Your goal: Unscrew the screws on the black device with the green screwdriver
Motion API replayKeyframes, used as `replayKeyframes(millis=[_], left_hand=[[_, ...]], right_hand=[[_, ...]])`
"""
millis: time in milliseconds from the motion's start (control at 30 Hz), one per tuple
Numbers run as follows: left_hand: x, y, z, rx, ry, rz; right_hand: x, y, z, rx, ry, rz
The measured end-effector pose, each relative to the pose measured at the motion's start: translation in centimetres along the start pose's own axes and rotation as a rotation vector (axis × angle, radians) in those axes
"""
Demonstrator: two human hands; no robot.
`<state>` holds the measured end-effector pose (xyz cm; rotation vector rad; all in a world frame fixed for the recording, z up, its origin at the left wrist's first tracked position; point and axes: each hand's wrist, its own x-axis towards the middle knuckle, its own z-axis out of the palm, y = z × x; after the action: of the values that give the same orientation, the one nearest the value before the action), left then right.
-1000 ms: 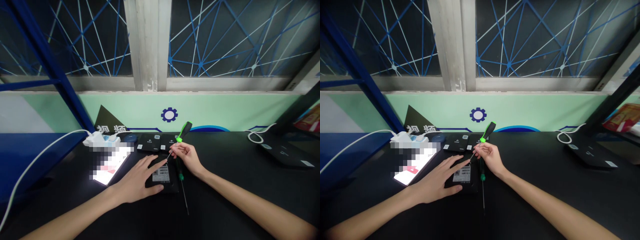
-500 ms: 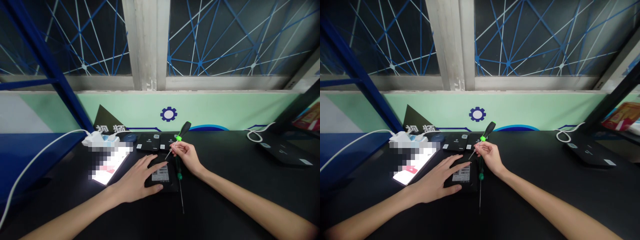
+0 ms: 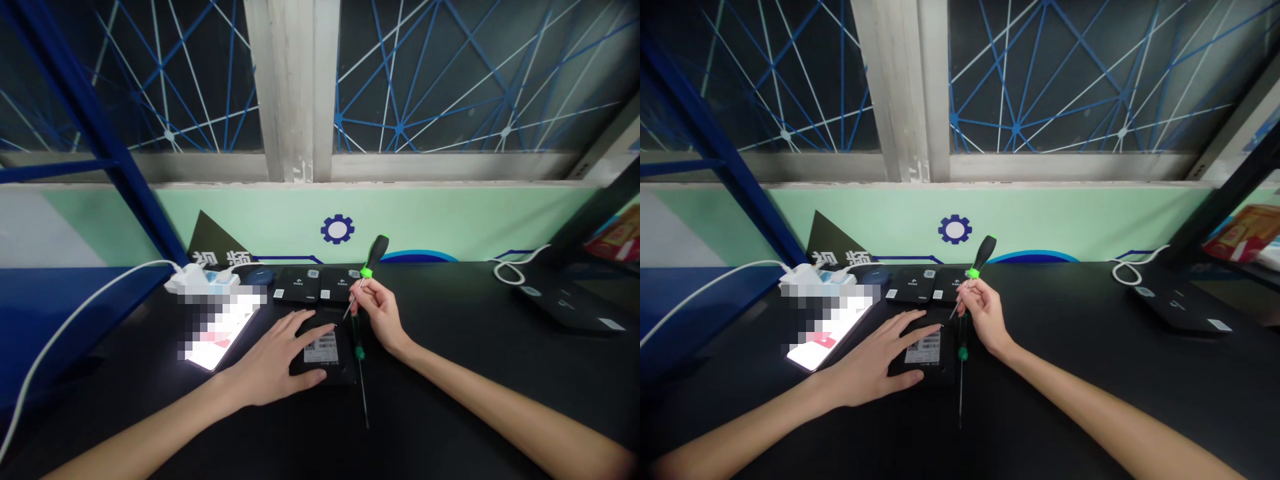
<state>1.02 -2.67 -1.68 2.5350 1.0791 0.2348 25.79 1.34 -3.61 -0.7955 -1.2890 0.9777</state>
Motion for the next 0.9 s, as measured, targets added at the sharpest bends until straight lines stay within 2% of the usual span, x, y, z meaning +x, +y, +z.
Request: replayKeyframes(millis=[300,633,900], left_hand=[[-0.01,-0.19,0.17,0.009,0.003,0.014],[0.03,-0.05,0.06,0.012,-0.019,-0.005],[0.03,-0.25,0.19,0.013,-0.013,0.003]], right_hand=[[-0.35,0.63,0.15,-0.034,-0.067,-0.03],[-0.31,-0.02,0.33,0.009,-0.015,-0.035],[-0.25,0.37,0.24,0.017,-0.016,-0.047]])
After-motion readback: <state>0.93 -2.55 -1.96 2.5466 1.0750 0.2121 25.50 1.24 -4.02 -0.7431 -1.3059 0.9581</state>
